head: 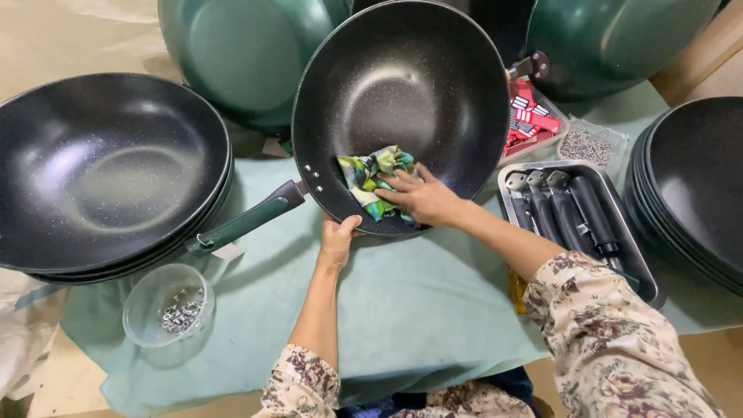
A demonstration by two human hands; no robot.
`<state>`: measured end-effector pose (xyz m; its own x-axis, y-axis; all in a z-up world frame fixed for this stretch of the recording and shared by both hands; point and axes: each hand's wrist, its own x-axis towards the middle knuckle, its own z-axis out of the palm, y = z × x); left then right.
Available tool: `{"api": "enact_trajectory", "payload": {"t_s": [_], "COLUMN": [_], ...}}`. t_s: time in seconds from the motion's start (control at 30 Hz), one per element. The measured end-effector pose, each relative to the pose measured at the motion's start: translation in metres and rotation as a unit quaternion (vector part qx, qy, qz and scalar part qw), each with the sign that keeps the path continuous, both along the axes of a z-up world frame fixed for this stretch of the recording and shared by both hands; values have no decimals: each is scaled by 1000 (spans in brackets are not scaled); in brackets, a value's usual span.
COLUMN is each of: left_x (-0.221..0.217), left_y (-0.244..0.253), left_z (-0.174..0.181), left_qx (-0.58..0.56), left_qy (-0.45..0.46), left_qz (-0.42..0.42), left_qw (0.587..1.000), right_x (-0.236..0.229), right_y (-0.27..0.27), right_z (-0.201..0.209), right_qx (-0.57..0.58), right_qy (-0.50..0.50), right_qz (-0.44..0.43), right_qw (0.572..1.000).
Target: Cleaning the interior of a pan with a sponge and then assembling handles onto several pans using screws and a screwdriver.
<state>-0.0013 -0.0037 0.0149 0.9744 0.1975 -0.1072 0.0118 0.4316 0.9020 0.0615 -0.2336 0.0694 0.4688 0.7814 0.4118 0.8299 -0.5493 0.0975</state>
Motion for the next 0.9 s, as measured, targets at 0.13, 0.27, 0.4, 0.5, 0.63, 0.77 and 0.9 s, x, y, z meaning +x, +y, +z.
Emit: {"api": "enact_trajectory", "payload": {"t_s": [0.13,0.27,0.4,0.5,0.63,0.77,0.9], "left_x": [8,2,-13,4,0,-11,-9], "left_y": [4,5,0,5,3,-1,4], "left_z": [-22,-8,37,-11,0,32,23], "left_qx": [4,27,19,43,2,-3,-9], "left_qy": [-5,9,12,-5,4,9,13], "left_qz": [0,-16,-22,-12,-1,4,-29], "left_qw": [1000,999,1000,999,1000,1000,999], "right_x": [46,89,57,-7,-18,35,67], "right_y": [-3,25,76,84,-1,-90,-123], "right_z": [65,85,61,10,-2,22,108], "right_qx": [-43,59,46,70,37,-66,-124], "right_qy": [-148,-110,-37,125,179,-148,-352], "right_qz": [-69,-182,-78,20,22,-102,-229], "right_qw": [986,975,995,989,983,981,899]}}
